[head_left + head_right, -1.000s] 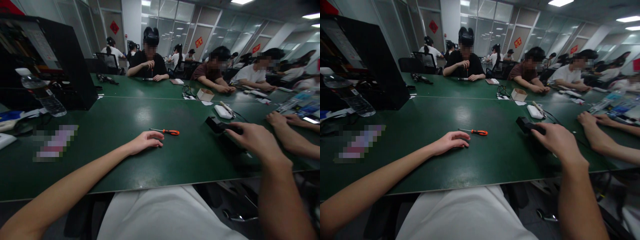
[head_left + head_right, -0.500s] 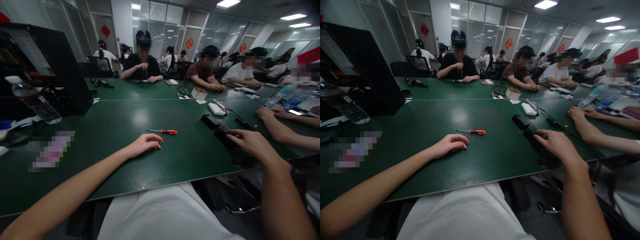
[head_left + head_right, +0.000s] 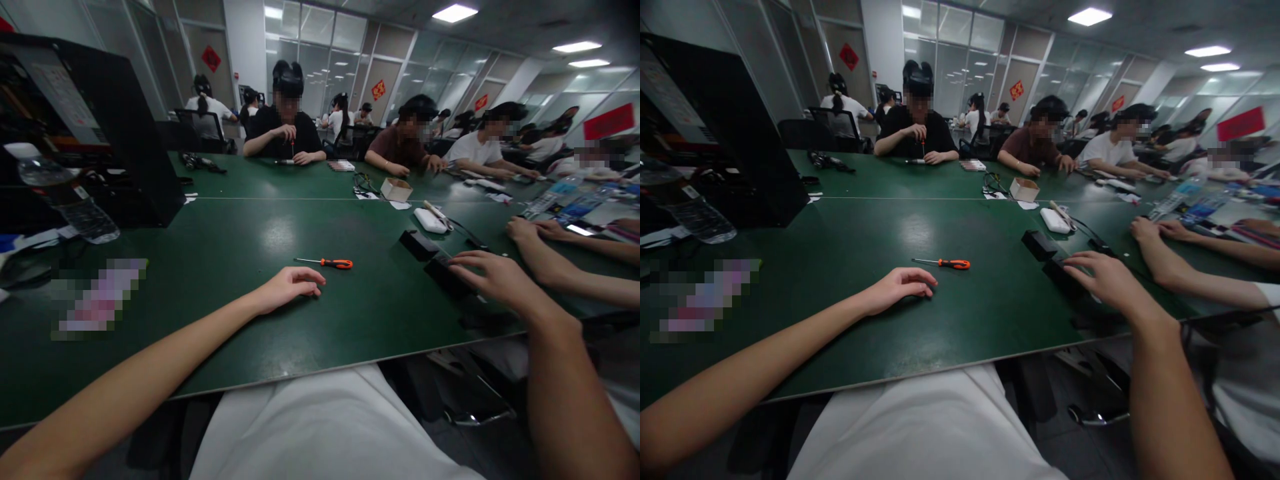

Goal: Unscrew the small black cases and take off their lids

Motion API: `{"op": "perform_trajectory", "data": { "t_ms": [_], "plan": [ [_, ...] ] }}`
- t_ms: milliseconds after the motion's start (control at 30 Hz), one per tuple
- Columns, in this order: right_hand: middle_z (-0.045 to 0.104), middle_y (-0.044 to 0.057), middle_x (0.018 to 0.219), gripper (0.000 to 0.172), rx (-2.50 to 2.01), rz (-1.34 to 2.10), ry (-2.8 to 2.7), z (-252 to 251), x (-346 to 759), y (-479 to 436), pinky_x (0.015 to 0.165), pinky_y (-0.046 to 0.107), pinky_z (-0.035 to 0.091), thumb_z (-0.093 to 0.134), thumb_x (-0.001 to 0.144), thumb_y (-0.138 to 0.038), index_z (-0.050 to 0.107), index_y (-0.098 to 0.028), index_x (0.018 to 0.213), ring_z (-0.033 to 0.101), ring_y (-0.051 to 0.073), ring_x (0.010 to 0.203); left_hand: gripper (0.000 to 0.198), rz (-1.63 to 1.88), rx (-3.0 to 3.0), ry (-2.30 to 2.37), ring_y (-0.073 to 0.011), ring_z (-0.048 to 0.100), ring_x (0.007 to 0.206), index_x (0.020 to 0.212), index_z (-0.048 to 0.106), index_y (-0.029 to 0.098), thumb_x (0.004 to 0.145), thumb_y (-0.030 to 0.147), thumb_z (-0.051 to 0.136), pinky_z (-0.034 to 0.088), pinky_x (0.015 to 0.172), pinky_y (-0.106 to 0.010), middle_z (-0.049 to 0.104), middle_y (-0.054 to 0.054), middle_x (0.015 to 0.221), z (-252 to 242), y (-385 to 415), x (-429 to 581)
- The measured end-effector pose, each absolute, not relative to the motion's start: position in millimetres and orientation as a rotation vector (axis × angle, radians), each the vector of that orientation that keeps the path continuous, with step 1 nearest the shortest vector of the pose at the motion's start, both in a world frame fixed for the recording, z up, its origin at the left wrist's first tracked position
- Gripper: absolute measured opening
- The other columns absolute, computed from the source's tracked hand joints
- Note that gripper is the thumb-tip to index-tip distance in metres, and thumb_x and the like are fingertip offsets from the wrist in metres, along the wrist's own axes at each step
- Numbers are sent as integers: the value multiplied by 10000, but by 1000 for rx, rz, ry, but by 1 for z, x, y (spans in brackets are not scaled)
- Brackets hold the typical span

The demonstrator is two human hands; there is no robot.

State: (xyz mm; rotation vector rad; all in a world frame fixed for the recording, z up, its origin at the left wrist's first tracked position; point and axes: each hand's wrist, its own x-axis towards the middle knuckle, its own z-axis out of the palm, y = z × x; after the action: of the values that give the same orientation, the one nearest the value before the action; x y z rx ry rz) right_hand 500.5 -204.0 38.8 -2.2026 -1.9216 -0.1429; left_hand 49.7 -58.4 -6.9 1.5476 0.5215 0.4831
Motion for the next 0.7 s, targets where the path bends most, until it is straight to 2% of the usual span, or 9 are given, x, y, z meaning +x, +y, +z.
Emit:
{"op": "perform_trajectory", "data": {
  "t_ms": [233, 300, 433, 500, 700],
  "plan": [
    [742, 179, 1068, 337, -2132, -315, -1738, 80, 494, -188, 908, 366, 467, 497, 876, -433, 702, -168, 908, 655, 274, 998, 228, 484, 1547, 515, -174, 689, 864, 1026, 742, 136, 847, 273, 708, 511, 852, -304, 746, -75, 918, -7, -58, 50],
    [735, 173, 1016, 318, -2138, -265, -1733, 77, 492, -179, 854, 359, 461, 473, 888, -431, 667, -180, 866, 644, 261, 933, 225, 486, 1542, 511, -175, 690, 865, 1016, 745, 137, 846, 281, 714, 516, 852, -306, 744, -75, 917, -7, -58, 50],
    [680, 101, 752, 354, -2141, -119, -1834, 46, 488, -160, 717, 337, 439, 455, 902, -480, 575, -228, 684, 592, 222, 720, 237, 487, 1533, 503, -176, 694, 872, 1008, 746, 139, 831, 296, 732, 520, 851, -306, 741, -79, 963, -7, -58, 50],
    [641, 77, 681, 387, -2134, -76, -1882, 36, 487, -155, 686, 333, 421, 460, 901, -501, 534, -241, 625, 560, 210, 668, 237, 481, 1528, 505, -174, 694, 867, 1005, 748, 143, 820, 290, 738, 521, 841, -301, 742, -78, 985, -7, -57, 50],
    [685, 115, 789, 412, -2136, -168, -1776, 68, 504, -159, 734, 342, 414, 439, 894, -531, 624, -207, 720, 595, 222, 742, 234, 483, 1511, 509, -172, 691, 853, 999, 753, 138, 816, 283, 742, 525, 824, -296, 745, -79, 954, -7, -57, 51]
  ]
}}
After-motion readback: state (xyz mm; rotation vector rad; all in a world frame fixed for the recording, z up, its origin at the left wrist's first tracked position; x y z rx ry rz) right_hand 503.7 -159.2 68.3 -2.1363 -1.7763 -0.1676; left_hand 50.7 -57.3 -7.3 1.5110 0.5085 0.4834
